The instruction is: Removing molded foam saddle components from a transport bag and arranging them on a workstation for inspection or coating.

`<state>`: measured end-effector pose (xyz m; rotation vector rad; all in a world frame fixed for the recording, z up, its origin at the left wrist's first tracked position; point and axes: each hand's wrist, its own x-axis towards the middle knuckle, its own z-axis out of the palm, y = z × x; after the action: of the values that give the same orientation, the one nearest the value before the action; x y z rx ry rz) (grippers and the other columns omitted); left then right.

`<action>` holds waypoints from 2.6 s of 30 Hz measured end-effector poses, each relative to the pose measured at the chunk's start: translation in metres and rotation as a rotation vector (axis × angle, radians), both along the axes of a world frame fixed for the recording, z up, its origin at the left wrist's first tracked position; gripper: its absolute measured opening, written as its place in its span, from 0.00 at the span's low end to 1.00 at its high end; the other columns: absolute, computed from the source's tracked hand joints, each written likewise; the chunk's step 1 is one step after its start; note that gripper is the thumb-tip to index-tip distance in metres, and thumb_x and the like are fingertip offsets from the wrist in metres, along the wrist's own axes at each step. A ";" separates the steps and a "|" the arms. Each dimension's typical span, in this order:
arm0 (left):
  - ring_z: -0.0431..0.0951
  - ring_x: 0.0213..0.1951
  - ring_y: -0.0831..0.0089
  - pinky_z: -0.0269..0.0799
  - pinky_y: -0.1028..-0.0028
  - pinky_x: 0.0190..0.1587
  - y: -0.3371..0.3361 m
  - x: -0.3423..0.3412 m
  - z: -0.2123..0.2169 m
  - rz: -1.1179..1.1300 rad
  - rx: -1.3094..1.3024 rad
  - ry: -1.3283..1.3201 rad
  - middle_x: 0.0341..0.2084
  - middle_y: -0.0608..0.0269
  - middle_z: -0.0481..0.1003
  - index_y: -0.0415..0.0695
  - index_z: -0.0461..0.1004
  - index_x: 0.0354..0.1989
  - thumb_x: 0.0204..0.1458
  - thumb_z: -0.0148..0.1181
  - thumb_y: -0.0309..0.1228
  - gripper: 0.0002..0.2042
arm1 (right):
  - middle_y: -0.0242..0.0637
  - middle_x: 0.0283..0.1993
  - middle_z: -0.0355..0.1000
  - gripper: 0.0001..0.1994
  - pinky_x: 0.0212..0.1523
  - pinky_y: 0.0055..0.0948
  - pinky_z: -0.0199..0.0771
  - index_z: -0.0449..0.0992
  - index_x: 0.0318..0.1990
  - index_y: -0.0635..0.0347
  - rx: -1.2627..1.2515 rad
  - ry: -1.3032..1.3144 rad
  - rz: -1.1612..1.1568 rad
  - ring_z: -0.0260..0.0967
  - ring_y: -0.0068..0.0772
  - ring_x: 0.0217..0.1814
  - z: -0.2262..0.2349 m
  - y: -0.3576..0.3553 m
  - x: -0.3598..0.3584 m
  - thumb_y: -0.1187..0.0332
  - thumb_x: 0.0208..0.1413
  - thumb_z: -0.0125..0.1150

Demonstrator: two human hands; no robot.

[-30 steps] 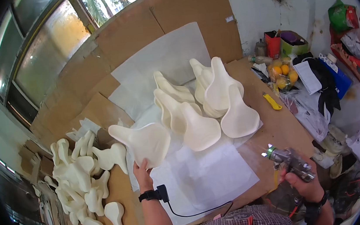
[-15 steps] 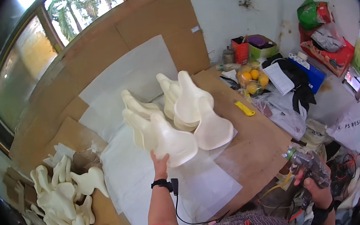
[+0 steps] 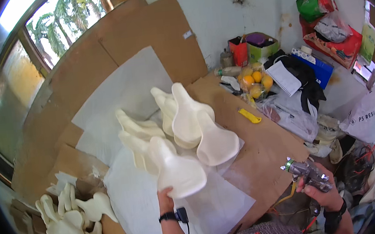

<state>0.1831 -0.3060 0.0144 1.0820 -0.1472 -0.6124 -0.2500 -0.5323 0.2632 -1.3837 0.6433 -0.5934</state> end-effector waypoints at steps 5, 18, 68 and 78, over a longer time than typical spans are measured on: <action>0.66 0.58 0.59 0.61 0.64 0.61 -0.033 -0.017 0.026 -0.259 -0.074 0.008 0.54 0.53 0.68 0.37 0.59 0.61 0.29 0.59 0.21 0.40 | 0.32 0.39 0.70 0.29 0.44 0.22 0.71 0.62 0.59 0.66 0.038 0.077 0.033 0.68 0.19 0.42 -0.037 -0.008 0.009 0.74 0.49 0.65; 0.57 0.61 0.58 0.51 0.67 0.64 -0.066 -0.020 0.070 -0.170 0.280 -0.681 0.58 0.55 0.59 0.39 0.64 0.57 0.24 0.73 0.29 0.43 | 0.30 0.39 0.70 0.26 0.41 0.19 0.70 0.64 0.57 0.66 -0.040 0.130 0.143 0.67 0.16 0.40 -0.065 -0.011 0.022 0.75 0.49 0.64; 0.70 0.54 0.66 0.64 0.66 0.58 -0.156 0.084 0.053 0.005 -0.197 -0.040 0.51 0.59 0.71 0.39 0.65 0.56 0.51 0.59 0.28 0.22 | 0.29 0.34 0.71 0.29 0.38 0.21 0.71 0.62 0.58 0.67 -0.108 0.108 0.134 0.68 0.18 0.35 -0.008 -0.056 0.074 0.72 0.49 0.66; 0.68 0.50 0.66 0.62 0.70 0.53 -0.192 0.060 0.050 -0.020 0.190 -0.534 0.46 0.56 0.70 0.42 0.73 0.48 0.43 0.65 0.28 0.21 | 0.37 0.35 0.72 0.31 0.40 0.25 0.75 0.61 0.58 0.69 -0.025 0.103 0.162 0.72 0.26 0.36 -0.017 -0.018 0.065 0.70 0.47 0.66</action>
<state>0.2431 -0.4983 0.0641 1.4135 -0.5721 -0.3468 -0.1848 -0.5504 0.2459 -1.4814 0.6005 -0.4039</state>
